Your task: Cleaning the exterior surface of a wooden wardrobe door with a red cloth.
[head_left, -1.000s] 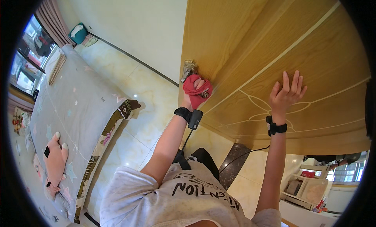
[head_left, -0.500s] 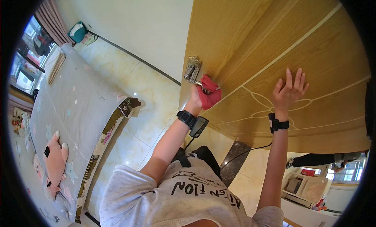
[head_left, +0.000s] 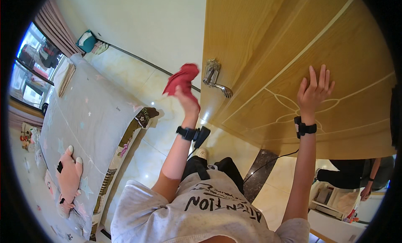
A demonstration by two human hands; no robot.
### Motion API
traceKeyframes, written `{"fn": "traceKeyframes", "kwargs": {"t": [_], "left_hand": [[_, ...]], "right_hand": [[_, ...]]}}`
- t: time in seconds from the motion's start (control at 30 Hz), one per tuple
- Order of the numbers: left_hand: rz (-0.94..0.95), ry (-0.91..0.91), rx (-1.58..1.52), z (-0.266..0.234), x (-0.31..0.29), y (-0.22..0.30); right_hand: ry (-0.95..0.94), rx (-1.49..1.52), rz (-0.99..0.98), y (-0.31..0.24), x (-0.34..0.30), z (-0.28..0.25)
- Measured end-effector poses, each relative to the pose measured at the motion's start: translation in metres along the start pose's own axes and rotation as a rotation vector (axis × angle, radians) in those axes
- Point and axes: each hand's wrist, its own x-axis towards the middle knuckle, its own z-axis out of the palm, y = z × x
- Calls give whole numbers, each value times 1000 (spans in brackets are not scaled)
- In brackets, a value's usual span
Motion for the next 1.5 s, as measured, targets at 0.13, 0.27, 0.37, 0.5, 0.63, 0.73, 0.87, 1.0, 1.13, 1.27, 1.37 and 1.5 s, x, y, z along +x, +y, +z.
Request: {"fn": "traceKeyframes", "kwargs": {"t": [0.13, 0.27, 0.37, 0.5, 0.63, 0.73, 0.87, 1.0, 1.13, 1.27, 1.37, 1.5], "left_hand": [[216, -401, 694, 4, -8, -35], [731, -713, 919, 6, 5, -32], [633, -742, 930, 12, -7, -30], [404, -496, 726, 17, -16, -32], [361, -494, 567, 7, -21, -29], [372, -467, 662, 11, -27, -26], [392, -336, 628, 23, -31, -26], [105, -252, 400, 20, -23, -28], [-612, -11, -195, -12, -20, -57], [-890, -25, -496, -33, -22, -31], [-799, -38, -543, -47, -3, -7], [-558, -89, -455, -20, 20, 35]], "right_hand": [[2, 0, 3, -2, 0, 2], [19, 2, -14, 0, -2, 5], [19, -21, -13, 4, -4, 4], [40, -15, -21, 0, -1, 6], [48, 20, -5, -2, 0, 4], [22, 2, 10, -1, 2, -1], [16, -9, 5, -1, 2, 0], [24, -1, 15, 0, 2, 1], [46, -20, -8, -1, 2, 8], [32, -32, -13, -1, 0, 14], [22, -9, 17, 2, 5, 17], [-10, -23, 11, 6, 4, 19]]}}
